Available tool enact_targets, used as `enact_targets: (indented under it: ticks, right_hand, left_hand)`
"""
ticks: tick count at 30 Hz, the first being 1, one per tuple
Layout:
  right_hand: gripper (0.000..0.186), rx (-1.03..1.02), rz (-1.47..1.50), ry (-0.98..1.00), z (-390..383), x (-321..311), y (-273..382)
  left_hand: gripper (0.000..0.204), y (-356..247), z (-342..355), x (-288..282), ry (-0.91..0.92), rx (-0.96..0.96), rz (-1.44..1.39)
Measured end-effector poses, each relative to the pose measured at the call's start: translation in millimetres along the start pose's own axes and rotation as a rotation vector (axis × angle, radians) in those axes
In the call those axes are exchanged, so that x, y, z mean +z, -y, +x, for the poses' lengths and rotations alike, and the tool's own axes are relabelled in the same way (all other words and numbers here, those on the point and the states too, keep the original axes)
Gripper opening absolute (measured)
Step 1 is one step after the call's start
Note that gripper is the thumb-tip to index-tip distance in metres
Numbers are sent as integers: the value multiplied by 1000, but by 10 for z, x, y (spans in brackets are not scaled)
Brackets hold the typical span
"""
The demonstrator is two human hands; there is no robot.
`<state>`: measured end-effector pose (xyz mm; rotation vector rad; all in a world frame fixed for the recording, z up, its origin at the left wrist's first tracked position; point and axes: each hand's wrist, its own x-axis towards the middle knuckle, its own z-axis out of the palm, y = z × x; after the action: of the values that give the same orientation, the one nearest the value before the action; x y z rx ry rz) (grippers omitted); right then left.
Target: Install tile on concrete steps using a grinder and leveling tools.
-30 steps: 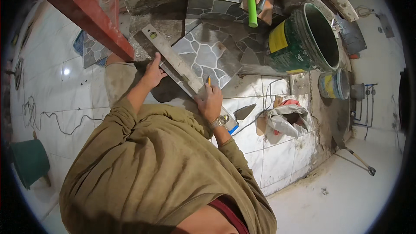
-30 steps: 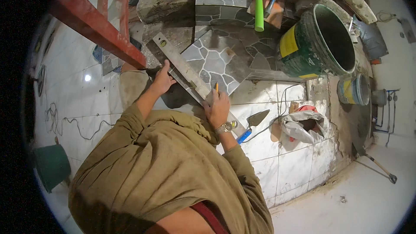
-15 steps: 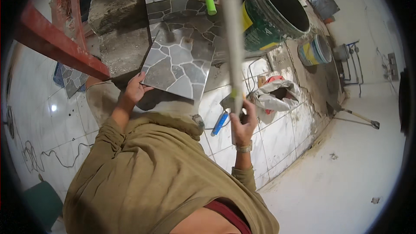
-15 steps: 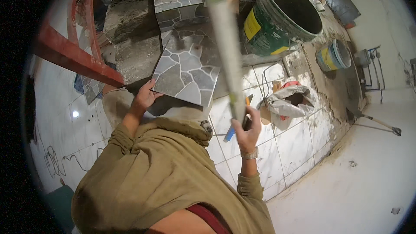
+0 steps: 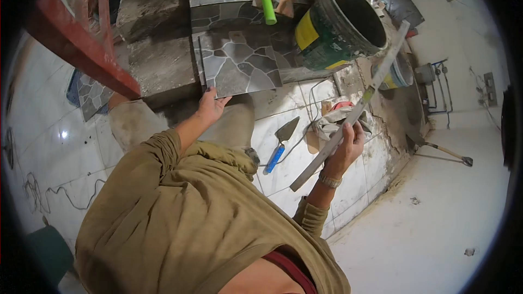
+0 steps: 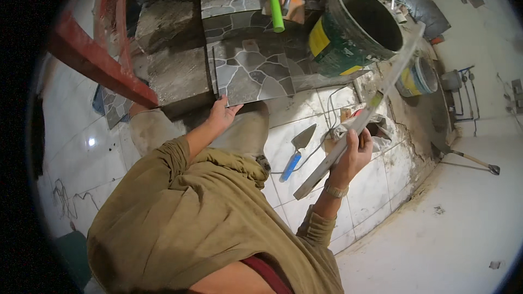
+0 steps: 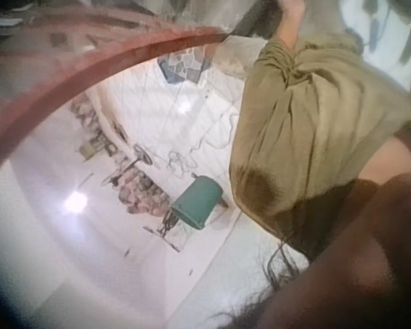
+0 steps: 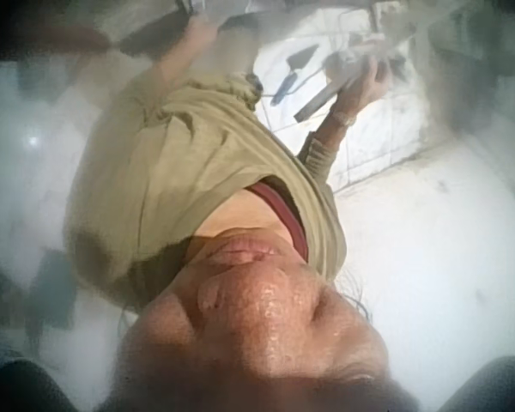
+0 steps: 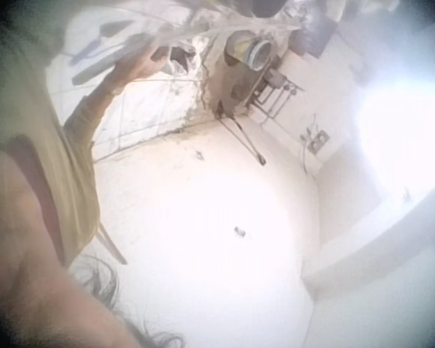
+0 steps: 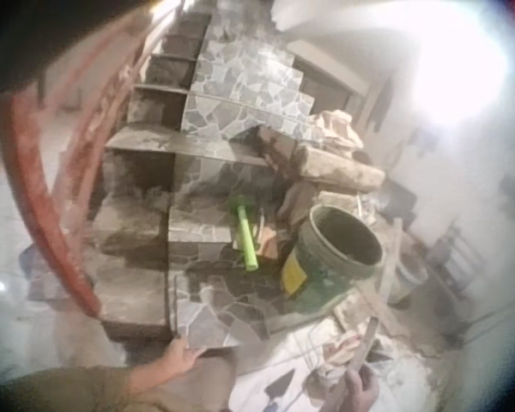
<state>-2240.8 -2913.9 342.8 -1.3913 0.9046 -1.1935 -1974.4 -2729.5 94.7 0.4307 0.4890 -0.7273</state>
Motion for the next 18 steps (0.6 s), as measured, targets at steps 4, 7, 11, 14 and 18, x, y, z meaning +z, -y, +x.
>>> enact_targets:
  ticks: [4, 7, 11, 14, 18]
  right_hand:
    - [53, -10, -83, 11, 487, 269, 192]
    - [59, -113, -218, 36, 1026, 551, 278]
    - [56, -257, -426, 66, 1814, 896, 299]
    - [49, -408, -640, 9, 2526, 974, 236]
    - [30, -340, -383, 171, 2666, 1351, 239]
  left_hand:
    - [29, 133, 158, 29, -16, 12, -9]
    - [20, 161, 227, 71, -143, -60, -42]
    - [17, 2, 231, -94, -19, -294, 86]
    - [16, -144, -13, 114, 215, -367, 555]
    - [21, -536, -401, -58, 152, -451, 617]
